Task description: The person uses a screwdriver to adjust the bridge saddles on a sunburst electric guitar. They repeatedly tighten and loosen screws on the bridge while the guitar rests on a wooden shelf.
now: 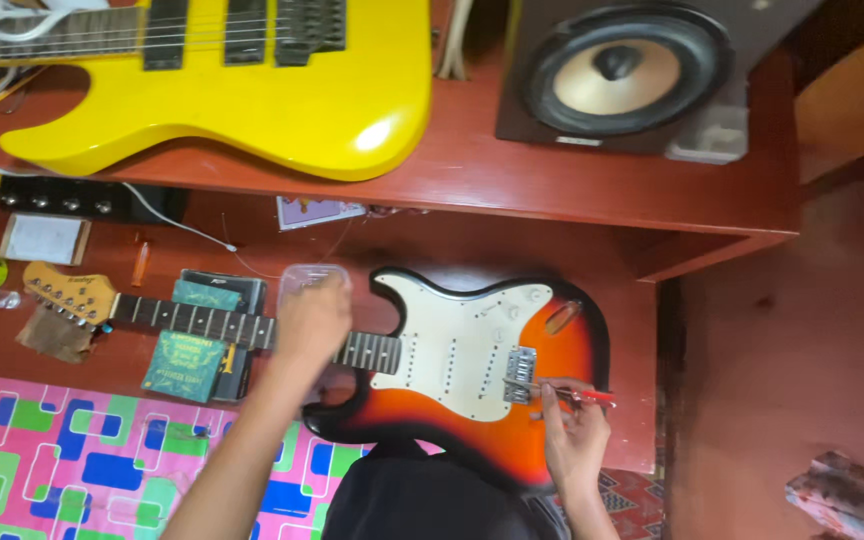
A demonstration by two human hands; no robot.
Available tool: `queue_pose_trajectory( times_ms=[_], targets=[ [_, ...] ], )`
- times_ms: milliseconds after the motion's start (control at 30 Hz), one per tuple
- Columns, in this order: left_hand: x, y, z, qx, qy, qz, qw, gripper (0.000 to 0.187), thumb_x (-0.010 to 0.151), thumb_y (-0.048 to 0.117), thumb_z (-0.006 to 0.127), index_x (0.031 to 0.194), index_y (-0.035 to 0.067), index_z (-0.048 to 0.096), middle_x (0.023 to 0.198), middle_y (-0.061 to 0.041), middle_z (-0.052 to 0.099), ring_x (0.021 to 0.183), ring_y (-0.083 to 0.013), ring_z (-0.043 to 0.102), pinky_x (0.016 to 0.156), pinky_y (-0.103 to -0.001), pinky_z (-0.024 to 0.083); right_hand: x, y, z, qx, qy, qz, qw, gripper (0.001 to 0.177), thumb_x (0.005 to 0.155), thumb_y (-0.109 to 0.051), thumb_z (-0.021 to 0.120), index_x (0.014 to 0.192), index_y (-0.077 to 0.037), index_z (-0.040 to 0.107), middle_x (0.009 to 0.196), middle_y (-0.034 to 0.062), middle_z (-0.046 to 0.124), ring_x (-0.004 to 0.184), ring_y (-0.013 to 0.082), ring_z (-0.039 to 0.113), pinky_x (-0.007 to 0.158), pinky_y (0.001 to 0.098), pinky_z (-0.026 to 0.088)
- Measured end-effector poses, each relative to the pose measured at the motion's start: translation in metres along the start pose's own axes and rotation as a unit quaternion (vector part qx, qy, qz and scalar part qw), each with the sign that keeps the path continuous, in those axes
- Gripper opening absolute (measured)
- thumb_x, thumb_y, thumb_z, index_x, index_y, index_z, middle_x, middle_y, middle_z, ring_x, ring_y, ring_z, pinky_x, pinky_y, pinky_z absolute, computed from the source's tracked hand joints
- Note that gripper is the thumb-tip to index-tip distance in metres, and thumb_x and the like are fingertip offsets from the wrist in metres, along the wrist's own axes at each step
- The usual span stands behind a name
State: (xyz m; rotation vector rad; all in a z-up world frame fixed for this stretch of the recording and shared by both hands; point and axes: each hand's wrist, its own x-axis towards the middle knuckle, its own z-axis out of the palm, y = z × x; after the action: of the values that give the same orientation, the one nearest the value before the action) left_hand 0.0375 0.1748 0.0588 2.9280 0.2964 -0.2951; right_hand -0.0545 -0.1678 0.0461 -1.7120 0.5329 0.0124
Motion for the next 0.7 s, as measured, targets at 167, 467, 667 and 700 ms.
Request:
queue_pose_trajectory(
  times_ms=[167, 467, 667, 700],
  targets=[
    [0.042, -0.090, 0.043, 0.046, -0.052, 0.007, 0.998, 0.040, 0.101, 0.046, 0.045, 0.100, 0.016, 0.070, 0.095, -0.017, 0.076, 0.093, -0.0441, 0.071, 0.080, -0.055, 0.055, -0.014, 0.000, 0.025, 0.028, 0.003, -0.001, 1.000, 0.014, 0.096, -0.009, 0.067, 0.099, 0.004, 0.067, 0.094, 0.0189, 0.077, 0.080, 0.0242, 0.078, 0.061, 0.0296, 0.063],
    [-0.004, -0.062, -0.002, -0.116, 0.041, 0.060, 0.991, 0.041, 0.105, 0.035, 0.038, 0.095, 0.011, 0.069, 0.081, -0.018, 0.072, 0.073, -0.0438, 0.070, 0.066, -0.057, 0.053, -0.042, -0.023, 0.042, -0.111, 0.110, -0.026, 0.987, 0.033, 0.109, -0.021, 0.043, 0.098, -0.001, 0.068, 0.098, 0.0120, 0.075, 0.067, 0.0215, 0.072, 0.059, 0.0277, 0.056],
    [-0.066, 0.068, 0.080, -0.271, 0.087, 0.368, 0.885, 0.015, 0.097, 0.023, 0.066, 0.098, 0.013, 0.076, 0.086, -0.001, 0.074, 0.081, -0.0233, 0.066, 0.082, -0.044, 0.039, -0.059, -0.011, 0.041, -0.217, 0.181, -0.032, 0.959, 0.041, 0.109, -0.029, 0.044, 0.094, -0.004, 0.072, 0.088, 0.0052, 0.081, 0.073, 0.0186, 0.080, 0.072, 0.0254, 0.058],
    [-0.074, 0.084, 0.091, -0.262, 0.062, 0.414, 0.869, 0.023, 0.097, 0.023, 0.071, 0.114, 0.009, 0.077, 0.091, -0.004, 0.072, 0.088, -0.0248, 0.064, 0.086, -0.043, 0.036, -0.061, -0.009, 0.041, -0.219, 0.181, -0.051, 0.957, 0.041, 0.109, -0.028, 0.043, 0.094, -0.004, 0.073, 0.088, 0.0039, 0.080, 0.074, 0.0178, 0.080, 0.071, 0.0239, 0.059]
  ],
)
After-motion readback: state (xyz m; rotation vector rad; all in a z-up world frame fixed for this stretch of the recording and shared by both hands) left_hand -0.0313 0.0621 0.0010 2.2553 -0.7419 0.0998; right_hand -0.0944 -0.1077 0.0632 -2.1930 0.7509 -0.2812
